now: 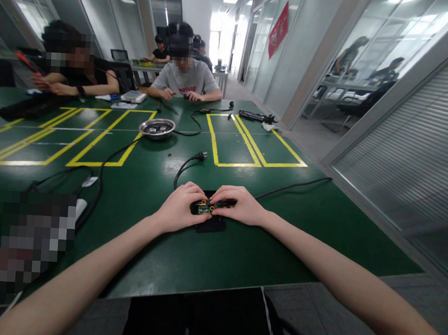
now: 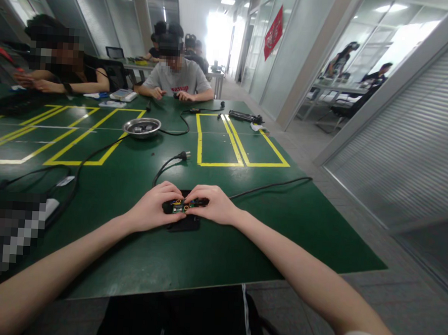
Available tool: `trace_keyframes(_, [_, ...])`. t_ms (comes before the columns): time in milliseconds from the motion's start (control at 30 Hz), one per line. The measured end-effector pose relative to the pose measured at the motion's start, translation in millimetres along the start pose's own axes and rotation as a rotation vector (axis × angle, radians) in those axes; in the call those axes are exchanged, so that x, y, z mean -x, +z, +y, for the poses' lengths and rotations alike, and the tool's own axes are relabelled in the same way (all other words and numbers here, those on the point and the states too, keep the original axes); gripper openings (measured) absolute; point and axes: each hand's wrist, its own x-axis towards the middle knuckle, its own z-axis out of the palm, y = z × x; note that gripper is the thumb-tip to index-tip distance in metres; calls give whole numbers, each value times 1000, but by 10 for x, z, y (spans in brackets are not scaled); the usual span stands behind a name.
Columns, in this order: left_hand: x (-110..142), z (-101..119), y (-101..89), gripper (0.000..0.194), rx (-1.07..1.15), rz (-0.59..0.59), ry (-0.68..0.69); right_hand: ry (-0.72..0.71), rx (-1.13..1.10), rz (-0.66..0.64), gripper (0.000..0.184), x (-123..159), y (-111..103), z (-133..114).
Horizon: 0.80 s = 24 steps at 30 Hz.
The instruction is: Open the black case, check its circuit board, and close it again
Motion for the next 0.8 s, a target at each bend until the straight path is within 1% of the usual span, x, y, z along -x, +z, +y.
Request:
trace_keyframes(467, [14,-1,-9,21,-38,-9,-1,-4,-12,0,16,1,4,-2])
trace_keyframes(800, [12,-4,3,18,-22,-10,-5,37,-4,-36,18,-4,-11,-23])
